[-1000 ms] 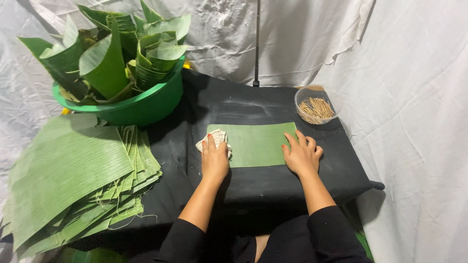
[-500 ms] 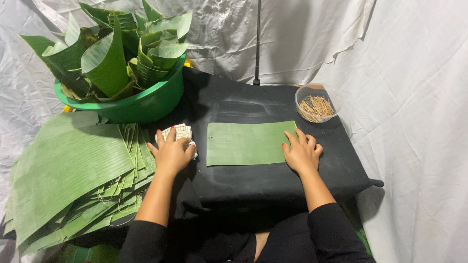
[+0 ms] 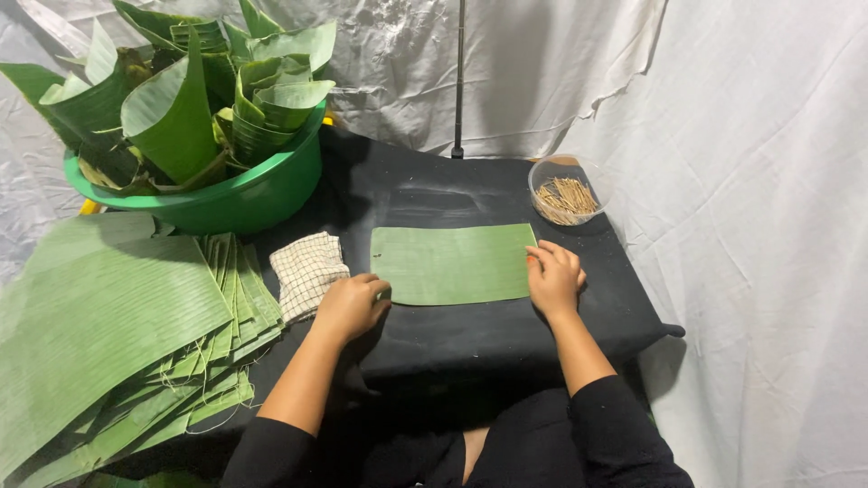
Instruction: Wiping banana leaves with a cloth and folding them into cones secured with sticks
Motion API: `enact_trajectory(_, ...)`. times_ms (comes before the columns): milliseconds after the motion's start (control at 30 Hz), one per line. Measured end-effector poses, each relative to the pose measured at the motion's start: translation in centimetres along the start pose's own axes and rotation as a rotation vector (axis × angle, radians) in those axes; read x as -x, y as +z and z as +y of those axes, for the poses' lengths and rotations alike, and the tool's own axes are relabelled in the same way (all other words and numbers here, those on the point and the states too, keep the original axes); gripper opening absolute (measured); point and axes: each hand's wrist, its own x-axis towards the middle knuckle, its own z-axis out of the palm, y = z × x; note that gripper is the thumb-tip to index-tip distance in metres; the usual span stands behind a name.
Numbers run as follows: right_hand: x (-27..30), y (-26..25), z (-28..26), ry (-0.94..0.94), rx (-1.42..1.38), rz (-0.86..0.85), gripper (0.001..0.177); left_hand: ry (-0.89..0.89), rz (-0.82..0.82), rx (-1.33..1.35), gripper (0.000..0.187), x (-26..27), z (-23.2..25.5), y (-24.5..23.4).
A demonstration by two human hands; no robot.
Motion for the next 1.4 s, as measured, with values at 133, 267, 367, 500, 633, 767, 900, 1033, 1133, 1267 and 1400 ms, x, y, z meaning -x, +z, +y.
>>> enact_trajectory(133, -0.1, -2.1, 1.4, -0.054, -0.205, 0.115, 0.023, 0.118, 0.197, -0.092, 0.016, -0.3, -1.7, 2.8)
enact_trajectory(267, 0.5, -4.7, 2.7, -0.142, -0.273, -0.022, 0.036, 0.098, 0.263, 0.014, 0.013, 0.0, -1.4, 1.2)
enact_trajectory(367, 1.5, -6.2, 2.7, -0.149, -0.155, -0.177, 0.049, 0.071, 0.279, 0.091, 0.013, 0.0, -1.4, 1.0)
enact_trajectory(500, 2.1, -6.2, 2.3, -0.142, -0.008, -0.128, 0.044, -0.006, 0.285, 0.162, 0.016, 0.1, -1.3, 0.8)
enact_trajectory(633, 1.0, -6.0, 2.9, -0.198, -0.1, 0.006, 0.033, -0.056, 0.319, 0.184, 0.018, 0.3, -1.2, -0.9)
enact_trajectory(767, 0.8, -8.3, 1.2, -0.294, -0.313, 0.065, 0.024, -0.158, 0.299, 0.346, 0.01, 0.4, -1.2, -3.0)
enact_trajectory(900, 0.1, -10.2, 0.4, -0.281, -0.427, 0.088, 0.021, -0.17, 0.357, 0.439, 0.009, -0.4, -1.2, -4.8)
enact_trajectory(1033, -1.1, -11.1, 0.2, -0.246, -0.532, 0.069, 0.02, -0.219, 0.37, 0.535, 0.013, -1.5, -0.3, -7.4)
enact_trajectory(1133, -2.8, -11.1, -0.2, -0.123, -0.717, -0.001, 0.011, -0.243, 0.384, 0.616, 0.013, -3.4, -0.5, -7.6)
enact_trajectory(1267, -4.4, -9.5, -1.3, 0.028, -0.882, -0.02, 0.013, -0.324, 0.398, 0.57, 0.01, -6.3, -1.8, -4.7)
enact_trajectory(1400, -3.8, -9.2, -4.1, 0.177, -1.028, -0.107, 0.031, -0.42, 0.38, 0.536, 0.009, -7.9, -2.2, -1.9)
